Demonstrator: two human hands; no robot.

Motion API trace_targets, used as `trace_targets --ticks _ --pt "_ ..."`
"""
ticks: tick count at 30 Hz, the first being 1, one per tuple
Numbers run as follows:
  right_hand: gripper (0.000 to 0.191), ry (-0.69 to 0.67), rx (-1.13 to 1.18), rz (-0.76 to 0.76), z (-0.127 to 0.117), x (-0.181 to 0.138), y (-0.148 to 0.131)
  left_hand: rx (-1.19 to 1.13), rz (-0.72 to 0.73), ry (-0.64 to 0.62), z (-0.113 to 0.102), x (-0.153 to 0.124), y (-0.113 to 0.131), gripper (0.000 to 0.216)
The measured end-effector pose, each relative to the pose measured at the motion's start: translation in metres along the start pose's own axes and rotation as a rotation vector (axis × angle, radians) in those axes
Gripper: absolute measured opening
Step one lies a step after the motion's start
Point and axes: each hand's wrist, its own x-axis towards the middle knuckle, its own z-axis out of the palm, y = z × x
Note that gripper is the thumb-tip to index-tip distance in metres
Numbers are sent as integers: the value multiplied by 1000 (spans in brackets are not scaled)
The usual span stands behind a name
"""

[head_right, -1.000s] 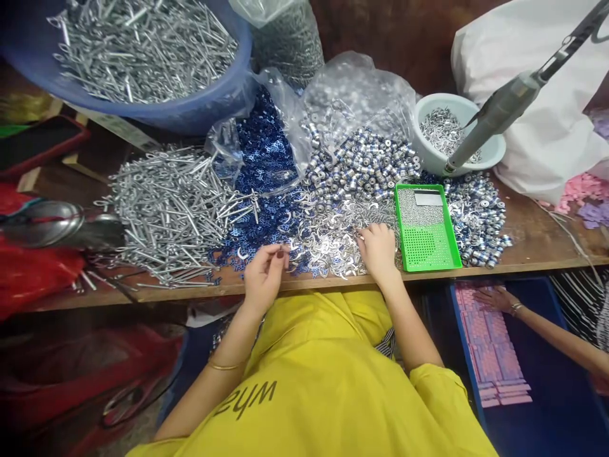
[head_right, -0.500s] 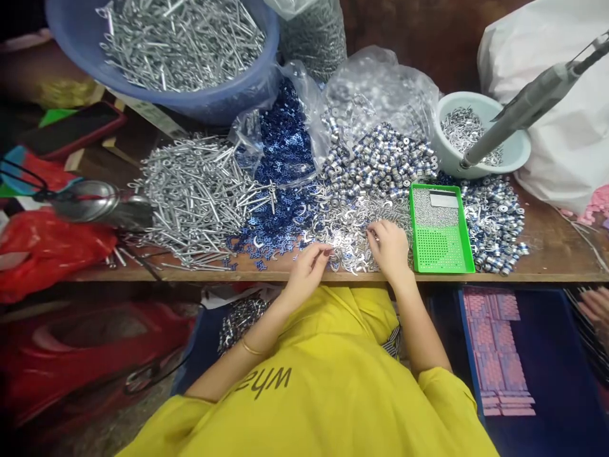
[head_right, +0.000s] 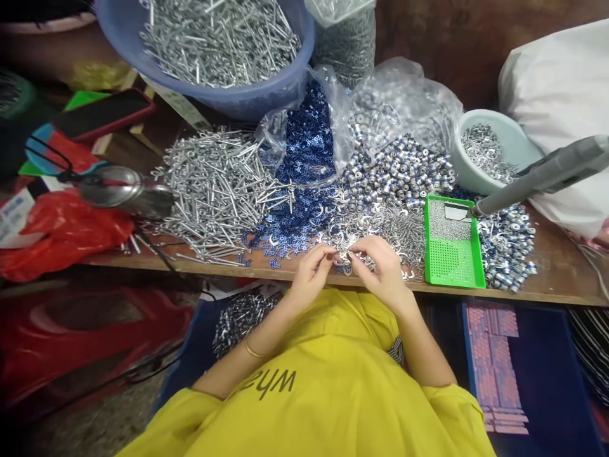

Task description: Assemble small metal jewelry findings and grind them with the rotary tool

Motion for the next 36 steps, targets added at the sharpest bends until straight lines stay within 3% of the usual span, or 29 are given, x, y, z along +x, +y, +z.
trace_targets --ticks 4,8,10,12,15,18,20,22,25,29,32,36 --pt "12 -41 -2 -30 3 4 -4 5 14 -27 -7 -3 1 30" --pt "14 -238 -47 -83 3 10 -8 37 47 -39 -14 -8 -2 32" --pt "26 -311 -48 -60 1 20 -2 17 12 -57 -19 -10 -3 33" --pt "35 -242 -110 -5 -2 39 16 -12 -53 -65 -24 -11 -5 35" --pt "21 -19 -462 42 -2 76 59 -43 -75 -47 -27 -12 -7 34" --pt "21 -69 -741 55 2 108 98 -33 -55 -19 -27 -14 -11 33" --pt "20 -101 -748 62 5 115 108 -11 -83 21 -29 -17 -15 34" --pt "18 -37 -619 89 7 108 101 3 -131 71 -32 -19 -20 35" --pt "26 84 -173 136 8 78 65 -15 -197 87 -33 -21 -20 37" --pt "23 -27 423 141 18 28 11 -118 -226 4 -25 -14 -4 43" --pt "18 11 625 215 27 4 -5 -205 -241 -57 -14 -10 9 48" --pt "19 82 724 292 29 -14 0 -301 -235 -94 -3 -13 14 51"
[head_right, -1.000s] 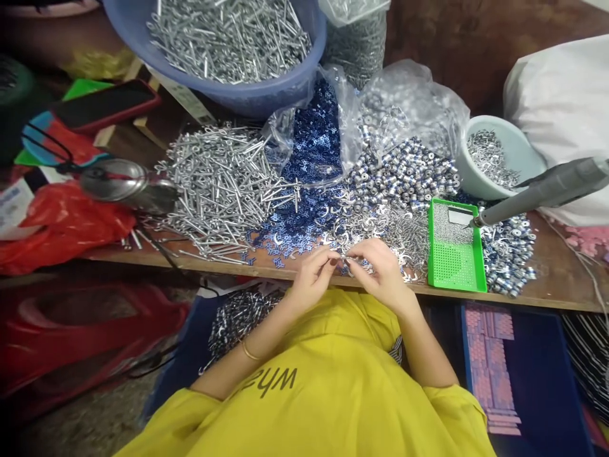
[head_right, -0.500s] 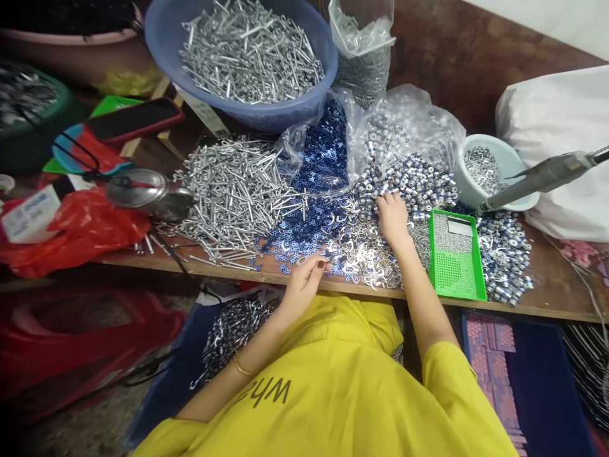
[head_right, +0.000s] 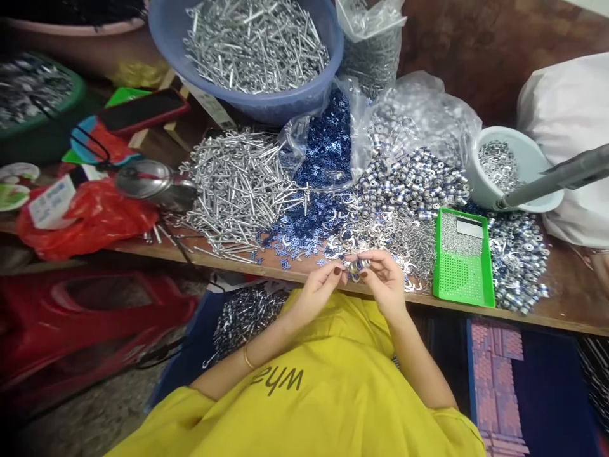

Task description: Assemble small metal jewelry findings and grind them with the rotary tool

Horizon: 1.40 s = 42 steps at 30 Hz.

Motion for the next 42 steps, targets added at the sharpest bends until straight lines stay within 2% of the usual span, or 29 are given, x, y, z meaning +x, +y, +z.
trace_targets --ticks 5,10,13,15,17,20,23,31,38,42 --pt "21 -58 -69 26 0 -8 4 -91 -12 13 6 -8 0 49" --pt "28 -164 -442 -182 21 -5 4 -154 -37 39 -7 -22 2 51" --pt "35 -312 -616 -212 31 12 10 -166 -142 190 -29 -33 -13 46" --pt "29 -290 -733 -198 37 29 19 -184 -217 327 -46 -38 -28 45" --pt "19 -244 -957 -192 47 46 33 -210 -259 442 -60 -42 -41 49" --pt "15 -338 -1348 -186 65 62 56 -199 -266 491 -70 -46 -50 52" --pt "16 -380 -1525 -174 76 65 71 -181 -222 478 -71 -47 -50 47" --pt "18 -339 -1503 -170 60 49 58 -341 -117 464 -75 -38 -58 36" --pt "17 -433 -1608 -117 70 40 60 -409 -136 403 -68 -33 -66 42" --pt "9 -479 -1476 -158 65 42 62 -400 -149 380 -64 -35 -65 42"
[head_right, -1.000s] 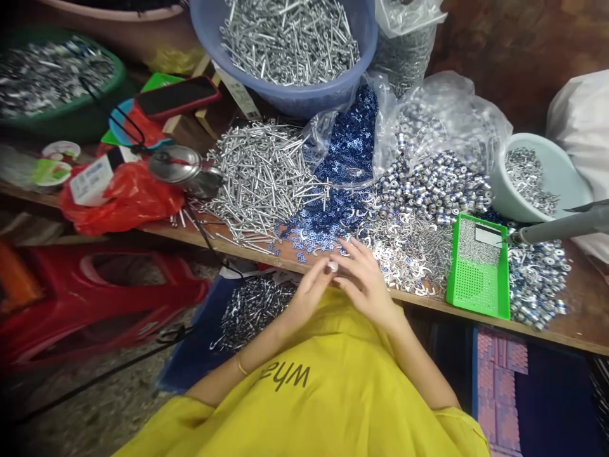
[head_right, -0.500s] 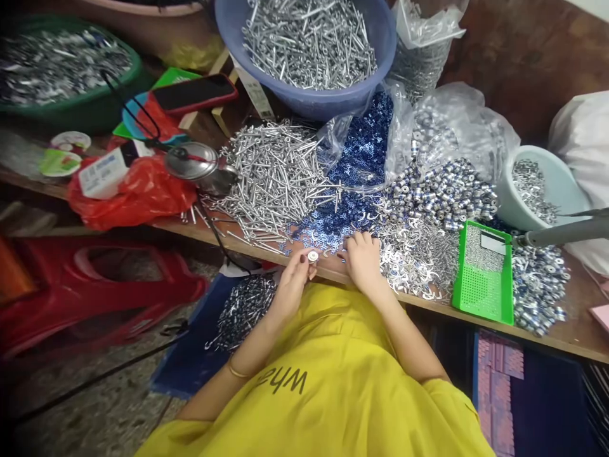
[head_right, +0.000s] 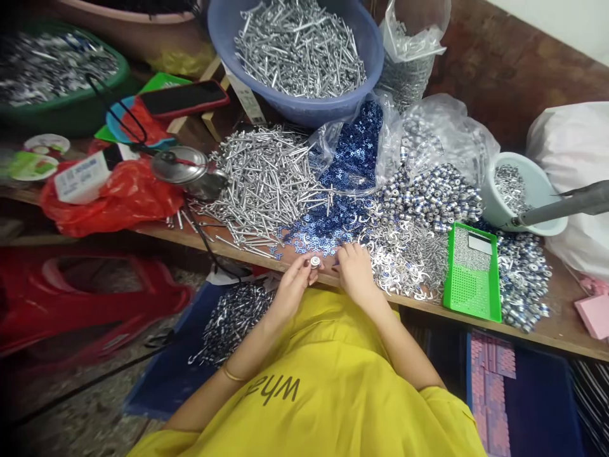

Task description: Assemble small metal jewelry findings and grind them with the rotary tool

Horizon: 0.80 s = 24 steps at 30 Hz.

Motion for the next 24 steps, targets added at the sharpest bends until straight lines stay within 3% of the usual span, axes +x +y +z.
trace_targets --ticks 4,10,16,20,24 --pt "23 37 146 -54 7 -3 10 8 -59 -2 2 -4 -1 42" --pt "30 110 172 -61 15 -6 13 13 -45 2 2 -3 -3 43" --pt "26 477 487 -123 -15 -21 -1 50 -60 2 9 -8 3 42" --pt "29 520 468 -284 -26 -30 -10 -12 -67 -30 21 -14 9 43" --pt "31 614 420 -333 -24 -34 -11 -22 -125 -63 23 -16 12 43"
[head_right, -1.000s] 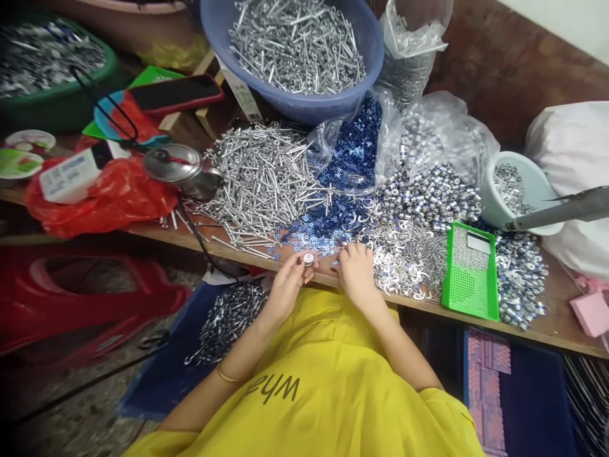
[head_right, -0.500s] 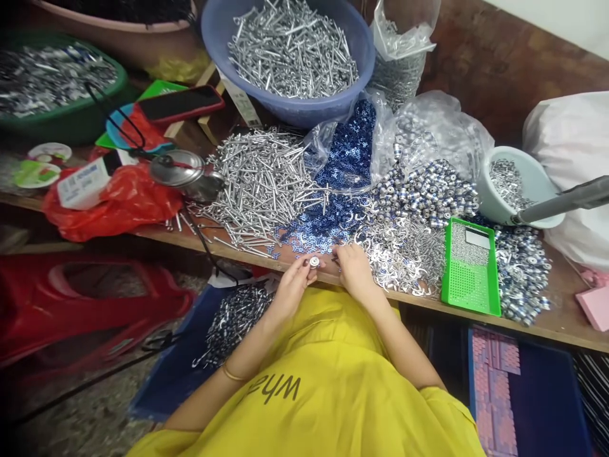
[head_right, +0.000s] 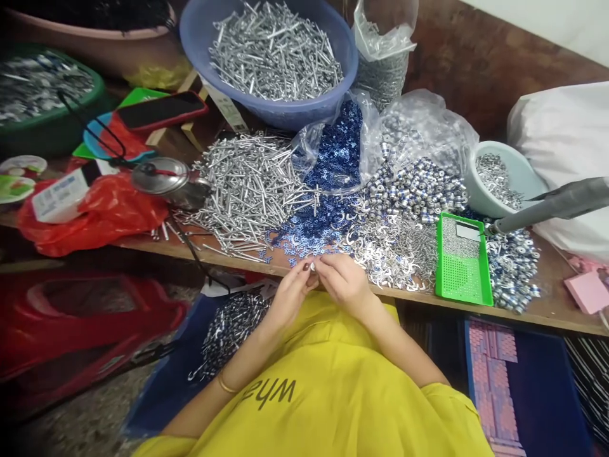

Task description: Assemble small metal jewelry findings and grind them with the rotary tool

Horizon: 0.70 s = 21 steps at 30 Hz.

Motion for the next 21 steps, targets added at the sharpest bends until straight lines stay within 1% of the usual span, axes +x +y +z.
trace_targets --ticks 3,8,10,13,16,18,21 --pt "32 64 -7 -16 1 -4 2 13 -6 -15 -1 -1 3 41" --pt "30 48 5 2 2 -12 2 -88 -66 -32 7 -3 11 44" --pt "29 66 55 53 -2 -14 0 -83 -79 -38 11 -4 12 44" --pt "23 88 209 214 -13 -14 -3 -25 -97 -56 14 -3 11 44" --pt "18 30 267 334 -26 -13 -2 14 -128 -85 15 -2 9 42" --pt "15 -39 258 359 -35 -15 2 15 -174 -113 17 -2 8 40" --pt "8 -182 334 365 -50 -24 10 -32 -313 -222 24 -6 7 34"
